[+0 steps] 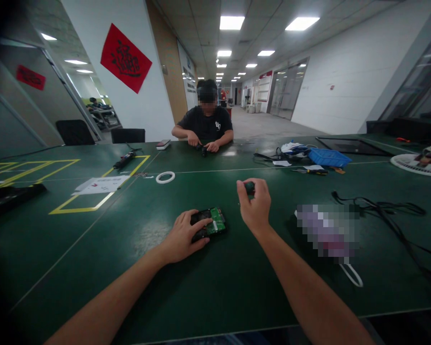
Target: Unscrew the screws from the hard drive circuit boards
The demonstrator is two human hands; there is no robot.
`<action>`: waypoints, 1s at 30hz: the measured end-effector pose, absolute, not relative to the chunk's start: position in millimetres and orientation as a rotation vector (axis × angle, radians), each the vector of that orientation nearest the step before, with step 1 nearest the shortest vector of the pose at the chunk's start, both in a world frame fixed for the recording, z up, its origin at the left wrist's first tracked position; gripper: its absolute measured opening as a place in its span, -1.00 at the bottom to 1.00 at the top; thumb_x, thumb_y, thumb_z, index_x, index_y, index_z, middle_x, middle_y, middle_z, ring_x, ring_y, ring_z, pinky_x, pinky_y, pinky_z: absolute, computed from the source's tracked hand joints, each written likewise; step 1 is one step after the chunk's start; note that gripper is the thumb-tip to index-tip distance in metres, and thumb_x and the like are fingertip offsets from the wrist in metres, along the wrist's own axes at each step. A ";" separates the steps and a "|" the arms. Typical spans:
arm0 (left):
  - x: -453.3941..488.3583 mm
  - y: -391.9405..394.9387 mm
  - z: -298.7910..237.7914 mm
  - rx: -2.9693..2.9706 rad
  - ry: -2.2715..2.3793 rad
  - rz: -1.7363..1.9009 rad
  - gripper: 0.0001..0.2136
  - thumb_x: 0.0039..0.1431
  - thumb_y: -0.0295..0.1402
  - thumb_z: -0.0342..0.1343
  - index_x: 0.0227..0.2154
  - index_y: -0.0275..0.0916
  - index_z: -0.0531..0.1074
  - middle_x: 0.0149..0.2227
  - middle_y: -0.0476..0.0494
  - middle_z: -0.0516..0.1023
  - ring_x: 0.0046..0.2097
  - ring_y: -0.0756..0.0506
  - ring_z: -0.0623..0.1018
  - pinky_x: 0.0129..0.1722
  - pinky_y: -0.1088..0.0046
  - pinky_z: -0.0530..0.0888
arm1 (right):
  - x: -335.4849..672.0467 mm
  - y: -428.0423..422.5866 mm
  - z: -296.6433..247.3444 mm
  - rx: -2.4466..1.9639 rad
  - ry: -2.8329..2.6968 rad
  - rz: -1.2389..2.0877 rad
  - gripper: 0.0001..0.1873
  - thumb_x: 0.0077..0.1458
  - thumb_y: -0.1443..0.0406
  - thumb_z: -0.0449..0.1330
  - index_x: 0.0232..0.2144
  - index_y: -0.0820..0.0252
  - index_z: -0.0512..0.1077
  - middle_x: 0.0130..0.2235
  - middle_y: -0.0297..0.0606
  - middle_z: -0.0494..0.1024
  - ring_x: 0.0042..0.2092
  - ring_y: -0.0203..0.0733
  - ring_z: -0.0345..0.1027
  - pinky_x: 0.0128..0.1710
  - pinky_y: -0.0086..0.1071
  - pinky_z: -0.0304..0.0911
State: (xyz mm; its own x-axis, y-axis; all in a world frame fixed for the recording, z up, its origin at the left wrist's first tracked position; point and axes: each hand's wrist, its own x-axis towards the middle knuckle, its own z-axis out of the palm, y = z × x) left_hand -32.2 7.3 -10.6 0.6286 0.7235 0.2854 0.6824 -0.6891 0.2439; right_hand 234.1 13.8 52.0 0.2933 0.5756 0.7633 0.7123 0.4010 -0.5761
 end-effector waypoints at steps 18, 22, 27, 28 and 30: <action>-32.2 0.6 5.1 2.302 1.772 0.575 -0.68 0.46 -0.17 -0.17 -0.21 -0.17 0.46 -0.37 -0.16 0.55 -0.31 -0.18 0.56 -0.30 0.36 0.33 | 251.7 64.9 -10.9 -2.142 -1.914 0.098 -0.69 0.28 0.16 0.10 -0.12 0.25 0.49 -0.09 0.04 0.54 -0.13 0.03 0.50 -0.20 -0.21 0.34; -39.1 15.0 1.8 2.265 1.780 0.621 -0.71 0.41 -0.29 -0.09 -0.41 -0.17 0.42 -0.46 -0.08 0.52 -0.39 -0.10 0.52 -0.36 0.42 0.26 | 249.9 64.7 -11.8 -2.138 -1.932 0.083 -0.71 0.31 0.21 0.05 -0.13 0.26 0.49 -0.09 0.08 0.52 -0.13 0.05 0.50 -0.19 -0.18 0.34; -49.1 30.5 -11.0 2.244 1.569 0.832 -0.75 0.38 -0.25 0.01 -0.38 -0.18 0.48 -0.36 -0.08 0.57 -0.27 -0.10 0.57 -0.24 0.43 0.37 | 256.7 60.4 -11.7 -2.099 -1.954 0.108 -0.75 0.31 0.23 0.06 -0.15 0.25 0.49 -0.11 0.06 0.52 -0.16 0.03 0.50 -0.21 -0.18 0.34; -50.7 33.0 -14.1 2.187 1.514 0.857 -0.80 0.37 -0.23 0.03 -0.30 -0.17 0.50 -0.31 -0.08 0.59 -0.27 -0.09 0.58 -0.24 0.43 0.40 | 258.7 58.6 -10.5 -2.089 -1.958 0.115 -0.76 0.31 0.24 0.07 -0.16 0.25 0.49 -0.11 0.05 0.53 -0.16 0.03 0.49 -0.21 -0.18 0.34; -52.3 36.6 -20.2 2.060 1.436 0.889 -0.79 0.36 -0.22 0.05 -0.08 -0.16 0.47 -0.19 -0.08 0.61 -0.30 -0.07 0.59 -0.26 0.42 0.45 | 261.0 53.6 -5.6 -2.068 -1.964 0.119 -0.78 0.30 0.27 0.09 -0.18 0.25 0.50 -0.13 0.02 0.54 -0.15 0.00 0.49 -0.19 -0.20 0.33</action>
